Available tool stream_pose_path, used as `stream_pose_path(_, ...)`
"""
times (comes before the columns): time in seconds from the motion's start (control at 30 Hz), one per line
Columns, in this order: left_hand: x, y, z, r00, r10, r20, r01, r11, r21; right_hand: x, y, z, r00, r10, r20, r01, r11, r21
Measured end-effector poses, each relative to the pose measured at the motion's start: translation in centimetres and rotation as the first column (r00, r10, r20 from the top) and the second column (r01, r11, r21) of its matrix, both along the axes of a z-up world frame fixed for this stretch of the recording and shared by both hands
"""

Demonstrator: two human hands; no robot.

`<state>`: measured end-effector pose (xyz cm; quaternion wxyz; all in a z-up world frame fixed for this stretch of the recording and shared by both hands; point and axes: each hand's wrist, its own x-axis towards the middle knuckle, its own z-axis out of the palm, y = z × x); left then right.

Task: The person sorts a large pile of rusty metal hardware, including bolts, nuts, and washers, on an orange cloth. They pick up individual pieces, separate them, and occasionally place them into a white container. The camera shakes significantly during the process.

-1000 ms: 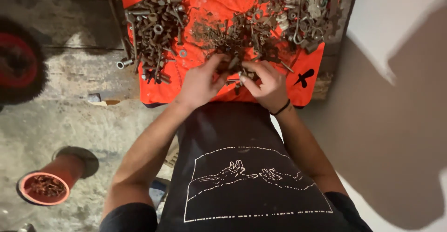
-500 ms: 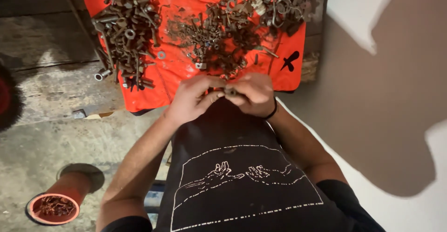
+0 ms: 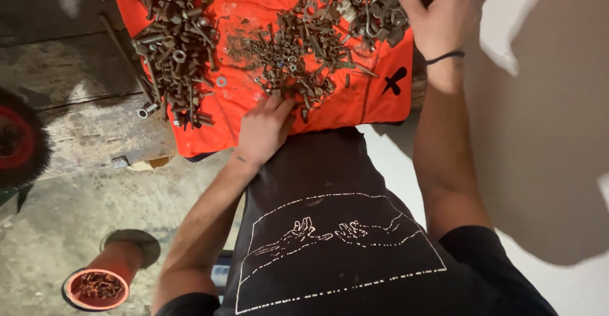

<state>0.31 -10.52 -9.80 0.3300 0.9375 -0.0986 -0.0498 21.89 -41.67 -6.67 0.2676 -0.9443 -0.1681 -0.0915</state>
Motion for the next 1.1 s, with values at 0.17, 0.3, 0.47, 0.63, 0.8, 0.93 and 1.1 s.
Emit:
stream_pose_path(0.17, 0.0, -0.2, -0.8, 0.999, 0.029, -0.022, -0.027, 0.996, 0.08, -4.1, 2.7, 1.2, 0.992, 0.003, -0.125, 0.014, 0.991, 0.131)
stream_pose_path(0.3, 0.2, 0.4, 0.2, 0.99, 0.138, -0.007, -0.138, 0.988, -0.07, -9.4, 6.2, 1.7, 0.933, 0.182, -0.311, -0.124, 0.972, 0.198)
stream_pose_path(0.47, 0.1, 1.6, 0.5, 0.953, 0.158, -0.259, -0.285, 0.759, -0.586, -13.5, 9.7, 2.2, 0.848, 0.402, -0.346, -0.288, 0.897, 0.336)
stream_pose_path(0.63, -0.5, 1.1, -1.4, 0.843, -0.232, -0.486, -0.441, 0.219, -0.87, -14.4, 11.9, 2.1, 0.805, 0.548, -0.227, -0.446, 0.812, 0.378)
stream_pose_path(0.8, -0.4, 1.1, -0.3, 0.797, -0.223, -0.562, -0.538, 0.161, -0.827, -14.1, 12.0, 1.8, 0.821, 0.534, -0.2, -0.438, 0.815, 0.38)
stream_pose_path(0.93, -1.2, 1.8, -1.3, 0.878, -0.108, -0.466, -0.432, 0.238, -0.87, -13.4, 13.3, 3.5, 0.806, 0.561, -0.187, -0.491, 0.811, 0.319)
stream_pose_path(1.1, 2.8, 8.8, 3.1, 0.932, 0.363, -0.005, -0.358, 0.917, -0.174, -14.4, 11.6, 1.1, 0.85, 0.457, -0.264, -0.432, 0.89, 0.147)
